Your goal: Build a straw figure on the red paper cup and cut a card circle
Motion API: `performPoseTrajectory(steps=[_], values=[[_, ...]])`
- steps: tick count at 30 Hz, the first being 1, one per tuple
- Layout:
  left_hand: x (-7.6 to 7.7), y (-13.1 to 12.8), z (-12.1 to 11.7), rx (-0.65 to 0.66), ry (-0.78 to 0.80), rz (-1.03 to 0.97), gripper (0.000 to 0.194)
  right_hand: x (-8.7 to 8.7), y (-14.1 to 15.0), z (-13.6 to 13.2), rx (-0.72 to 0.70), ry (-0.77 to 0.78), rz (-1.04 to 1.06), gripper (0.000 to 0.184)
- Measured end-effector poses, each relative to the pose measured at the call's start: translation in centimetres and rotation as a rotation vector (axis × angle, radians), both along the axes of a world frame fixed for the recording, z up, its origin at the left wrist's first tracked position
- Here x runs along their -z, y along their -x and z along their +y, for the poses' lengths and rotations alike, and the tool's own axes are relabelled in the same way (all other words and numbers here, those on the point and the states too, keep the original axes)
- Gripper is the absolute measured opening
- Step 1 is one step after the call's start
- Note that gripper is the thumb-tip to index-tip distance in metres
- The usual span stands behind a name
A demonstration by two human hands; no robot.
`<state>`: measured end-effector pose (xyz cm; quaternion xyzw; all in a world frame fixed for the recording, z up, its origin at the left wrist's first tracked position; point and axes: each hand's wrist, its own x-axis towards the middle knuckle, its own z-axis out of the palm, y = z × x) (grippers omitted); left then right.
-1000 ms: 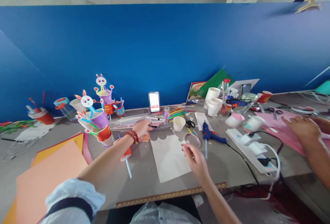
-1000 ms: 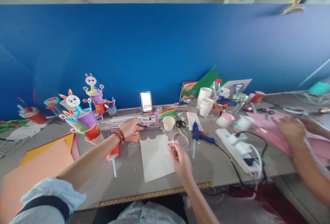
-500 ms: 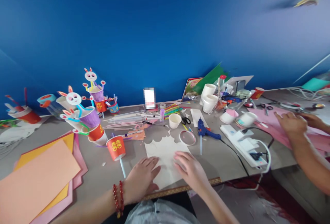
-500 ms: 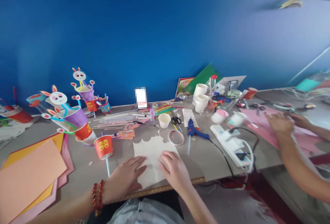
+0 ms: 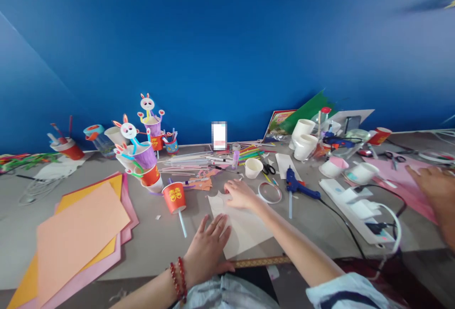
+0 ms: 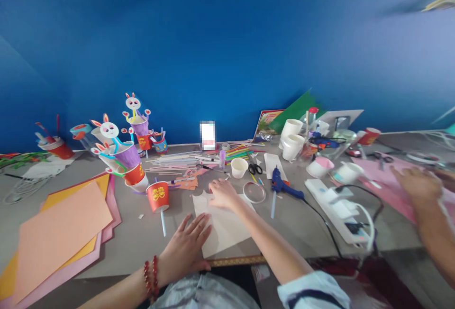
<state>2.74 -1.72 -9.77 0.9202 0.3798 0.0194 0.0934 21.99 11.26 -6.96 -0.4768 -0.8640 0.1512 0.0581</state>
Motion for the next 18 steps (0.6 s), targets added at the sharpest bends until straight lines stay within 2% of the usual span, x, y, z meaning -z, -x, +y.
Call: performPoseTrajectory(steps=[5,9,12,15,18], values=[[0.5,-0.1,-0.3,-0.024,-0.035,-0.041,0.072,0.3,0.0,1.0,0.052,0.063,0.109,0.015],[0.1,-0.2,-0.5,-0.033,-0.064,-0.125,0.06,0.9,-0.7,2.1,0.049,0.178,0.257,0.026],[-0.4,0.2,-0.7,-0.037,-0.085,-0.264,0.048,1.3,-1.1,2.6,0.026,0.276,0.392,0.026],[-0.8,1.5,-1.5,-0.065,-0.107,-0.459,0.053,1.3,-1.5,2.8,0.01,0.363,0.554,0.013],[-0.6,2.9,-3.2,-0.169,-0.104,-0.672,0.053,0.9,-2.0,2.9,0.028,0.425,0.743,0.012]])
